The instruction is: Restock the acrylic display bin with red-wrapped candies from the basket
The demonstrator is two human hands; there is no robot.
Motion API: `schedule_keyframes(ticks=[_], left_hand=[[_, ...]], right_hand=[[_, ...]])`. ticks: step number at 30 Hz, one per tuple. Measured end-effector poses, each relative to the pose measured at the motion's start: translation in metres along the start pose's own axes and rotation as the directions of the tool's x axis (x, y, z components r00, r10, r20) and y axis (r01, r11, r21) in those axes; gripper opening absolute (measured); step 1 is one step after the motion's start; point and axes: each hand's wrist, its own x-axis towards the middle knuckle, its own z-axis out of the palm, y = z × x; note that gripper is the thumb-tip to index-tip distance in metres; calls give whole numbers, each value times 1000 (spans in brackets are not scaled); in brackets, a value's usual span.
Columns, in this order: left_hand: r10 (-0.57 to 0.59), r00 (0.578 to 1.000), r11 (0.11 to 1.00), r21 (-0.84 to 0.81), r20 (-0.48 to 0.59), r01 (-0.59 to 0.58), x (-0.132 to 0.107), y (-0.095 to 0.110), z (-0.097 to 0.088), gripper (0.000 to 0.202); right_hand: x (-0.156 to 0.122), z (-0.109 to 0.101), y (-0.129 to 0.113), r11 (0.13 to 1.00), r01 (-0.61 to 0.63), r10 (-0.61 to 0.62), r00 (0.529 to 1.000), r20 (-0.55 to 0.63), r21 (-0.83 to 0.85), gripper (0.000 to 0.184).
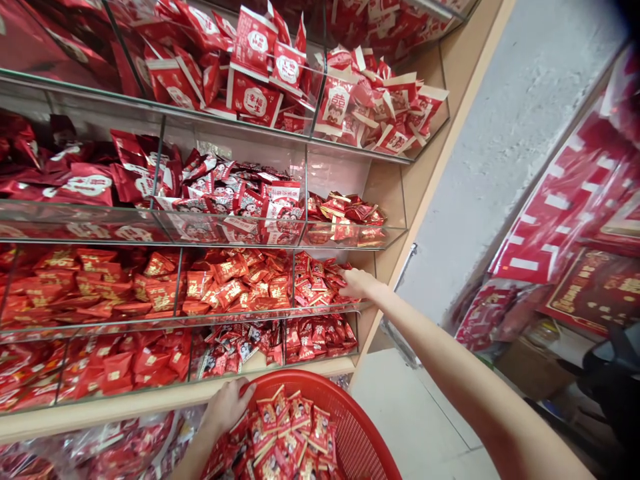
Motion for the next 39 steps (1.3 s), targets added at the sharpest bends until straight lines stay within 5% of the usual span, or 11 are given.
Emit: schedule_keyframes(ticks=[12, 20, 26, 39], left_hand=[[16, 1000, 1000, -15, -5, -16, 2, -3, 3, 48], [27, 1000, 999, -25, -8, -28, 0, -1, 1, 49], [27, 1000, 999, -27, -5, -27, 2, -2, 2, 49], [20, 1000, 1000, -11, -14, -20, 3, -2, 3, 49]], right_hand=[[-2, 16, -2, 1000, 5, -6, 998, -70, -20, 53], [0, 10, 21, 996, 80, -77, 995, -63, 40, 48], [0, 22, 18, 992, 103, -100, 994, -41, 74, 66], [-11, 8, 31, 959, 211, -168, 961, -221, 187, 43]])
